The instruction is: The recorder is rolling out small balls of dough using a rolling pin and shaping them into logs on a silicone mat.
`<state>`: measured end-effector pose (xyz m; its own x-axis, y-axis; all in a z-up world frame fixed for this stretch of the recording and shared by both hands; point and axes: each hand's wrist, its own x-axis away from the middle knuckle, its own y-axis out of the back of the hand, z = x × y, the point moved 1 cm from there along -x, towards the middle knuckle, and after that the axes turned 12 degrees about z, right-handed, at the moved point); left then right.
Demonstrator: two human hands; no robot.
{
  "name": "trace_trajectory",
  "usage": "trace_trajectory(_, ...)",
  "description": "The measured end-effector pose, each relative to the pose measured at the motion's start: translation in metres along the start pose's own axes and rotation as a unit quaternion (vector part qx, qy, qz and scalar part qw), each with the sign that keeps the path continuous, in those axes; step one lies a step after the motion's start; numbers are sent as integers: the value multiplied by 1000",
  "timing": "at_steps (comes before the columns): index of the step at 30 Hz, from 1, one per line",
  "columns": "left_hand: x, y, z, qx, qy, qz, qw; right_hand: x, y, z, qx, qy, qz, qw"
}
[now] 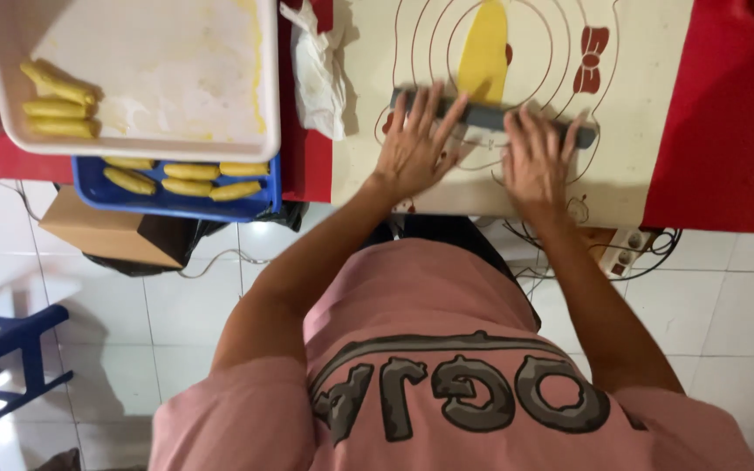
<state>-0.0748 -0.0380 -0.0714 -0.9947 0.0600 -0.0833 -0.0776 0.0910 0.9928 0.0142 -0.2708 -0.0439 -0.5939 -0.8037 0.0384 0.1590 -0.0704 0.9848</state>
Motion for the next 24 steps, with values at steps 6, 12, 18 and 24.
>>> trace_trajectory(6,-35,19,22,36,18,154,987,-46,1,-3,-44,-86,56,994)
trace_trajectory(12,24,6,-6,32,-17,37,999,4,-6,12,14,-13,-37,999)
trace_trajectory(18,38,17,3,63,-32,45,997,-12,7,4,85,89,-97,988)
trace_trajectory(24,-11,45,25,92,-29,159,983,-55,36,-9,95,50,-70,992)
